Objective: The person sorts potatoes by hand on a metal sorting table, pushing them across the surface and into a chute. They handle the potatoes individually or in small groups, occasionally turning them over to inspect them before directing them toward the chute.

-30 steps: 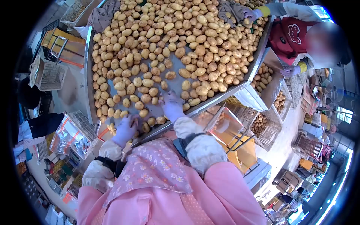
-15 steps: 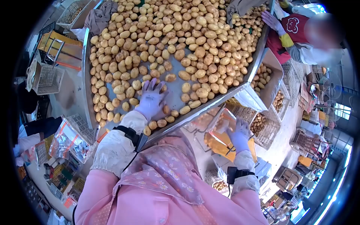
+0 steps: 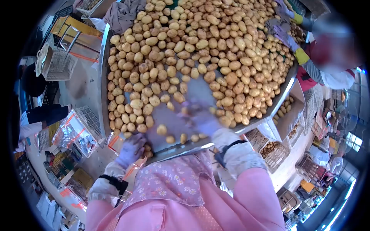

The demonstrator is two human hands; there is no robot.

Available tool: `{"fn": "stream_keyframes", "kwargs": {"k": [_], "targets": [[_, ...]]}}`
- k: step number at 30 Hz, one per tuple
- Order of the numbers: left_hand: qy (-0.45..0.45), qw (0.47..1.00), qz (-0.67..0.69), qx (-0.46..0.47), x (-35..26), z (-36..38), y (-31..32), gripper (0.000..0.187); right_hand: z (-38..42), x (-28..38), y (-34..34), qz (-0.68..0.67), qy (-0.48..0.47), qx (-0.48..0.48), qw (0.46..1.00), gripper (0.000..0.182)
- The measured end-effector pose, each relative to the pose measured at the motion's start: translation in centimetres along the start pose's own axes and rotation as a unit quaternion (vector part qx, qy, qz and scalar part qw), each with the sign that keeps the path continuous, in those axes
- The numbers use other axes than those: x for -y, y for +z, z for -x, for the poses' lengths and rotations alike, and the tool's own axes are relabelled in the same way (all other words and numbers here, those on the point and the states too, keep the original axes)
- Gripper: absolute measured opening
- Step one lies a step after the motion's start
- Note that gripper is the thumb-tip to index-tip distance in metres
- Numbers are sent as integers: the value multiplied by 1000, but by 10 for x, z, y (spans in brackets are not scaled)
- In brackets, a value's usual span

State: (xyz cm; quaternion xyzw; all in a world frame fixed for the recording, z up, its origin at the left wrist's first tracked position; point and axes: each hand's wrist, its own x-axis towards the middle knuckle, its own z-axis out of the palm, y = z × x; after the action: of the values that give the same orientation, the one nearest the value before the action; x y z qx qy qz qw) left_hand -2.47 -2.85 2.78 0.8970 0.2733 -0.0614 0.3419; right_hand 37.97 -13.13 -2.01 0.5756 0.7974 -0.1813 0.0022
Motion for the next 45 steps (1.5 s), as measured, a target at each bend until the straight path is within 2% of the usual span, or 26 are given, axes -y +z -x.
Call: {"fn": "stream_keyframes", "kwargs": {"k": [1,2,4,6,8,10,11,13,16,18,19,20,22,23,25,26,27,29,30,31,34,35,38,41,43,45], "targets": [[-77,995,32,46,10,-2,-17,46,-17,-38,1,-16,106,-50,993,64],[-72,994,-17,-81,28,-7,-25,46,-48,-74,2,-38,211,-95,972,65],[-98,959,-68,-258,45,-55,-65,47,-124,-96,-60,-19,239,-227,944,70],[-129,927,19,-352,74,-128,-97,45,-201,-61,-110,-6,309,-131,942,75],[-211,912,67,-345,96,-191,-96,46,-231,-29,-90,0,269,-191,944,73],[-274,905,-41,-323,67,-221,-90,54,-204,5,-71,-56,193,-178,963,72],[-210,924,-54,-314,60,-216,-86,58,-179,18,-82,-61,166,-37,984,69],[-143,948,-63,-279,46,-177,-53,64,-103,7,-52,-45,60,-45,996,59],[-132,973,-36,-188,-11,-123,-22,69,-40,-10,-59,-33,132,38,990,69],[-62,995,-35,-75,-36,-81,14,63,-22,-1,-34,-32,353,-155,922,73],[4,998,-7,-57,-38,-62,33,56,-32,34,-37,48,388,-28,920,73],[4,998,-5,-58,-38,-45,39,56,-35,63,-27,49,361,67,929,77],[31,999,32,22,-27,-14,41,48,7,74,-4,-38,38,27,998,85],[31,999,32,26,-20,0,35,48,16,58,-9,-41,39,28,998,85],[-20,999,11,-23,-11,13,14,45,7,6,-30,26,108,136,985,79],[-20,1000,11,-21,-11,11,9,45,-24,-8,-58,-19,218,72,973,79],[-39,994,-18,-100,-9,2,6,46,-33,-45,-36,21,197,-89,976,77],[-34,974,-35,-219,-11,-43,-13,49,-100,-74,-44,91,266,-229,932,71],[-10,965,-24,-260,-17,-85,-30,51,-134,-72,-59,91,330,-245,907,68],[-12,971,20,-237,-24,-121,-44,46,-159,-61,-93,27,356,-159,921,66],[-23,970,-13,-241,-31,-218,-47,48,-185,-52,-77,69,305,-161,936,62],[-19,971,-12,-239,-26,-230,-48,48,-169,-52,-75,39,234,-178,955,62],[-81,992,-33,-95,-17,-245,-46,53,-85,-53,-47,-11,199,-130,971,63],[-89,983,-158,21,-17,-228,-45,50,-10,-12,-47,23,235,-86,968,62],[-77,992,-76,-63,-6,-207,-38,43,29,18,-39,38,222,-72,972,63],[-106,960,86,-245,-19,-185,-36,27,50,50,-39,-299,301,-180,887,59]]}}
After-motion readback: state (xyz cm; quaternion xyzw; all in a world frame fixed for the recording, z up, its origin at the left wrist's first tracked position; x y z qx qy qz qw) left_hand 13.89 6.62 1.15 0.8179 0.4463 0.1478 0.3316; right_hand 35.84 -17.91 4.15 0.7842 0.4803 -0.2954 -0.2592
